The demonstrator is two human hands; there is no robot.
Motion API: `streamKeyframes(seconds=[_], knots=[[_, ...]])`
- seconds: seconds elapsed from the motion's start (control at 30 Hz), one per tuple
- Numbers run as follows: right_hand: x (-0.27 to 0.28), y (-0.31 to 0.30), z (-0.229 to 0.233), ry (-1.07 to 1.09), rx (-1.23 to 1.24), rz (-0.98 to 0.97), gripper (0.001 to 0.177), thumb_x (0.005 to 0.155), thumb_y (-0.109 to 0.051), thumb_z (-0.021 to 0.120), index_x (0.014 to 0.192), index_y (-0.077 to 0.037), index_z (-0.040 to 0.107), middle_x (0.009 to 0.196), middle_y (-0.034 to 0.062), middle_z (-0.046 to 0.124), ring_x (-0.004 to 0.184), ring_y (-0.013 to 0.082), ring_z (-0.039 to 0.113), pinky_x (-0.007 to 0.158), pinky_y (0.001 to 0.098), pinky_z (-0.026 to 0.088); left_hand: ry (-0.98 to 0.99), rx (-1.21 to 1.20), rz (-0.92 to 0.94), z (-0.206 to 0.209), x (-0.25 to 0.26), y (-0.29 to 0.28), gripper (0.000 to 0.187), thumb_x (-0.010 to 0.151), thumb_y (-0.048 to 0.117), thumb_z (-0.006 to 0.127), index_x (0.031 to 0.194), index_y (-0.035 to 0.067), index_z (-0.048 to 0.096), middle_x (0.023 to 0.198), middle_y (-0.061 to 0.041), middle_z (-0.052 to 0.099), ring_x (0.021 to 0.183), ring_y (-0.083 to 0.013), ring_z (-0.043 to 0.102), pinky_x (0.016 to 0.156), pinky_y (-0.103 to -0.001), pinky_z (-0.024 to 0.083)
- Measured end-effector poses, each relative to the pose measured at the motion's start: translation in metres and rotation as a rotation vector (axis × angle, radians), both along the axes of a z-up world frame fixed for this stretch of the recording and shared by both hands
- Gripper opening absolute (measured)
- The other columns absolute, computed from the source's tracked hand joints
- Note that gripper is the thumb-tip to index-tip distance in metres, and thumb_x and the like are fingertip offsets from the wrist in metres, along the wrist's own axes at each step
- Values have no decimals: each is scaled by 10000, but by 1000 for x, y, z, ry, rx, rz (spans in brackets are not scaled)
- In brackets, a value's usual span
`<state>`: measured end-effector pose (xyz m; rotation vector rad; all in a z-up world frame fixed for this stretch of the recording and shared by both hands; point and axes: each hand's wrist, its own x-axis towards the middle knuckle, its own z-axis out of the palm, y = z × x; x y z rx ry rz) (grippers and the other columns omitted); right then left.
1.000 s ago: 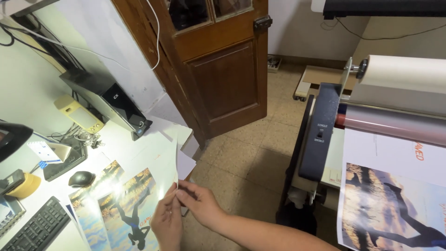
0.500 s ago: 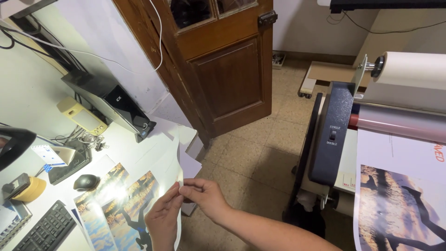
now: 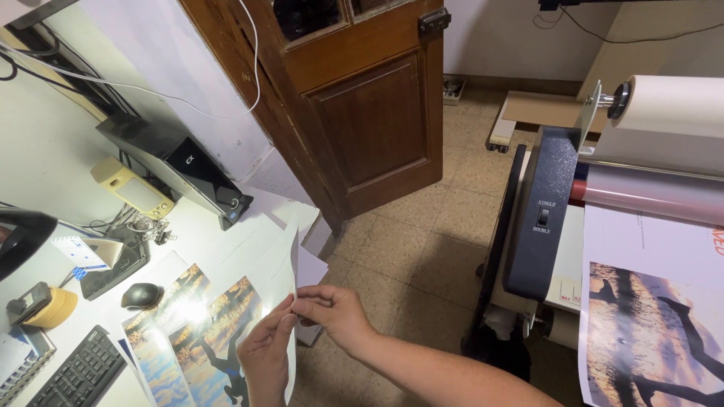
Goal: Feeding and aligning printed sheets into a thermal laminating machine for processing.
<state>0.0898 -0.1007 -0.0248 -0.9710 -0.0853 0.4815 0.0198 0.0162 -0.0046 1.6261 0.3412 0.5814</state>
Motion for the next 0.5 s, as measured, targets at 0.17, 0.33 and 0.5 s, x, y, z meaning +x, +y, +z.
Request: streamKeyframes(seconds=[0.17, 0.33, 0.5], knots=[[4, 4, -8, -1, 15, -37, 367, 885, -135, 789, 1199, 51, 748, 955, 140, 774, 783, 182, 711, 762, 297, 659, 89, -12, 150, -9, 5, 1, 260, 924, 140, 707, 1137, 9, 777, 1111, -159, 798, 993, -213, 743, 918, -346, 612], [-1, 7, -13, -50, 5, -14, 129, 1019, -100, 592, 1088, -16, 660, 961, 117, 745, 840, 172, 710, 780, 312, 669, 66, -35, 285, -2, 4, -25, 332, 965, 50, 587, 1289, 115, 561, 1104, -215, 783, 864, -252, 755, 681, -332, 590], [-4, 3, -17, 152, -109, -79, 241, 1031, -88, 476, 1269, -53, 500, 827, 150, 617, 709, 265, 693, 605, 443, 703, -467, 863, 539, -45, -4, 27, 279, 1086, -187, 487, 1083, -38, 723, 1123, -176, 727, 1142, -342, 687, 1052, -405, 545]])
